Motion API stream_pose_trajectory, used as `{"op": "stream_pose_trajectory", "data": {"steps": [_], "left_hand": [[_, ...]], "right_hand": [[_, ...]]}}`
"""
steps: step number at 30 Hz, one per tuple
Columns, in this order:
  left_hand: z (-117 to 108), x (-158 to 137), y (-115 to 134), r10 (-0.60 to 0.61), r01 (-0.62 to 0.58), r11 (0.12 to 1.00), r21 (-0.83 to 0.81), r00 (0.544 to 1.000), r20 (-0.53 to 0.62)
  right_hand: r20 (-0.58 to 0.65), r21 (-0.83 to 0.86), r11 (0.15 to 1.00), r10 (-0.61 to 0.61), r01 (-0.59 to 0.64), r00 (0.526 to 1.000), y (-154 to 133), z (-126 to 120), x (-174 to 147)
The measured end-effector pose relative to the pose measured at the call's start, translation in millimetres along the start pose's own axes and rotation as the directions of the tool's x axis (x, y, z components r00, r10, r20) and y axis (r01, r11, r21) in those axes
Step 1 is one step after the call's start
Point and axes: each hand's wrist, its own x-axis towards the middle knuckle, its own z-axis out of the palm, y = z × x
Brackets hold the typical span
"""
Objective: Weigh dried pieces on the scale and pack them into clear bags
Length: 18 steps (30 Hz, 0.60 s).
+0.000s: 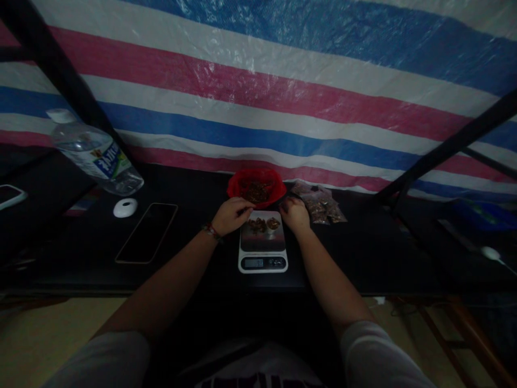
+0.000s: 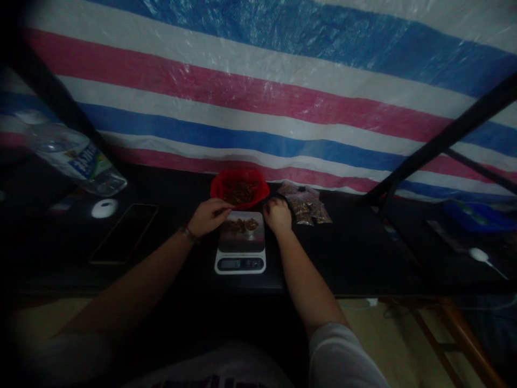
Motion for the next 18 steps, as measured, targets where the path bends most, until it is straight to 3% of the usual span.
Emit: {"op": "stream_pose_trajectory", "data": {"steps": [13, 18], "left_hand": [[4, -7, -6, -0.028, 0.028, 1.000, -0.011, 0.999, -0.036], [1, -6, -6, -0.043, 0.041, 0.999, -0.024, 0.996, -0.082]], "right_hand": [[0.174, -0.177, 0.981, -0.045, 0.076, 0.984, -12, -7, -4], [0.091, -0.165, 0.982, -0.080, 0.094, 0.993, -1, -24, 1]]}}
